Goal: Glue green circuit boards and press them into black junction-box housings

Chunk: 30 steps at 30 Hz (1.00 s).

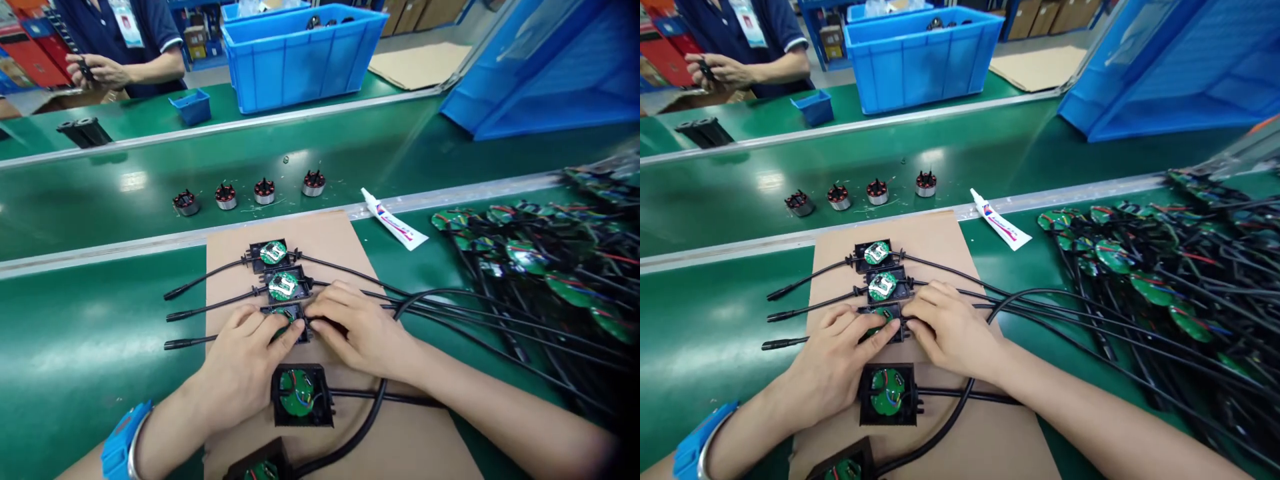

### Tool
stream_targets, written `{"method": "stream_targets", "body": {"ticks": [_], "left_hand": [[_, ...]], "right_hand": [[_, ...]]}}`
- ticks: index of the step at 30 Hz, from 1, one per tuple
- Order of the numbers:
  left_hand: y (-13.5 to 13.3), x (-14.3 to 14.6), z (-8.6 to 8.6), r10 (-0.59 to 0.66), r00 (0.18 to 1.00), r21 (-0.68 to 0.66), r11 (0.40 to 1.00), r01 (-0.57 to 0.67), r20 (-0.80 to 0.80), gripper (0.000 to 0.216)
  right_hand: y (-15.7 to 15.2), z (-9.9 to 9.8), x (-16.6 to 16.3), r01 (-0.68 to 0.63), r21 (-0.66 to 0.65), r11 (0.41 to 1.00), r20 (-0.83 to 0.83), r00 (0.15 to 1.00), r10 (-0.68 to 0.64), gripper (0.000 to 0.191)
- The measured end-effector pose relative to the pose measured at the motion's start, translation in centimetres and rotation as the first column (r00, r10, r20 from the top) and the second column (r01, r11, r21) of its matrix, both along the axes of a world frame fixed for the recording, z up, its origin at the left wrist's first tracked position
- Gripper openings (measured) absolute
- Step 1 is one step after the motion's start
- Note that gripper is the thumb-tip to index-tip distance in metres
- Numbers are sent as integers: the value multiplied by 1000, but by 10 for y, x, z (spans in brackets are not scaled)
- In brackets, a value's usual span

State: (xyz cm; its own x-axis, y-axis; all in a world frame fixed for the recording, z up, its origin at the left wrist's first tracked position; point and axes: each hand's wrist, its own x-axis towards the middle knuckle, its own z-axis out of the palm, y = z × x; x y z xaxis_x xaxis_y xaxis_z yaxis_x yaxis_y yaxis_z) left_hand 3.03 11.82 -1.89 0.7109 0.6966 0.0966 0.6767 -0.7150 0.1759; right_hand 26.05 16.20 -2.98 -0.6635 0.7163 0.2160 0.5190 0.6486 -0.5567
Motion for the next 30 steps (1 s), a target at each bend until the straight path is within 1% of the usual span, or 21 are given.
{"method": "stream_targets", "body": {"ticks": [2,5,8,10,12,14,15,16,18,19,20,22,24,27,28,30], "left_hand": [[2,4,3,10,1000,-18,1000,-11,-27,59],[4,11,5,33,997,-24,999,-35,-64,56],[-1,16,5,36,996,8,999,-35,-82,56],[-7,18,8,41,996,40,998,-38,-82,54],[-13,17,14,52,998,50,998,-50,-46,49],[-14,11,21,63,997,14,998,-64,48,46],[-11,6,23,96,990,6,995,-97,108,46],[-6,-1,24,152,976,4,988,-155,157,46],[11,-15,19,295,933,11,953,-304,205,42],[20,-21,15,348,915,-1,935,-356,202,35],[29,-27,10,371,907,-21,927,-375,198,25],[41,-34,1,366,909,-68,931,-359,201,8],[45,-36,-2,351,906,-92,936,-339,236,9],[41,-34,5,335,896,-113,942,-315,292,15],[39,-32,9,331,897,-116,944,-310,294,16],[37,-30,16,336,907,-117,941,-316,252,19]], "right_hand": [[2,-2,-2,2,-16,1000,-4,1000,-2,19],[5,-3,-6,-24,-27,999,13,1000,24,20],[6,-1,-8,-42,-3,999,5,999,42,22],[4,4,-7,-53,-5,999,21,998,53,22],[1,12,-4,-106,-64,992,58,992,109,20],[2,21,-1,-174,-136,975,66,981,184,17],[5,23,1,-174,-138,975,55,982,183,16],[8,24,2,-141,-108,984,46,988,147,15],[19,21,2,-10,8,1000,50,999,10,14],[24,17,2,55,59,997,61,996,-59,15],[28,13,0,103,86,991,77,991,-110,18],[32,6,-1,156,59,986,103,982,-161,20],[29,6,-1,184,2,983,79,980,-183,17],[17,24,1,179,-3,984,38,983,-178,18],[14,32,1,170,11,985,53,984,-170,20],[10,48,-1,147,31,989,134,979,-150,25]]}}
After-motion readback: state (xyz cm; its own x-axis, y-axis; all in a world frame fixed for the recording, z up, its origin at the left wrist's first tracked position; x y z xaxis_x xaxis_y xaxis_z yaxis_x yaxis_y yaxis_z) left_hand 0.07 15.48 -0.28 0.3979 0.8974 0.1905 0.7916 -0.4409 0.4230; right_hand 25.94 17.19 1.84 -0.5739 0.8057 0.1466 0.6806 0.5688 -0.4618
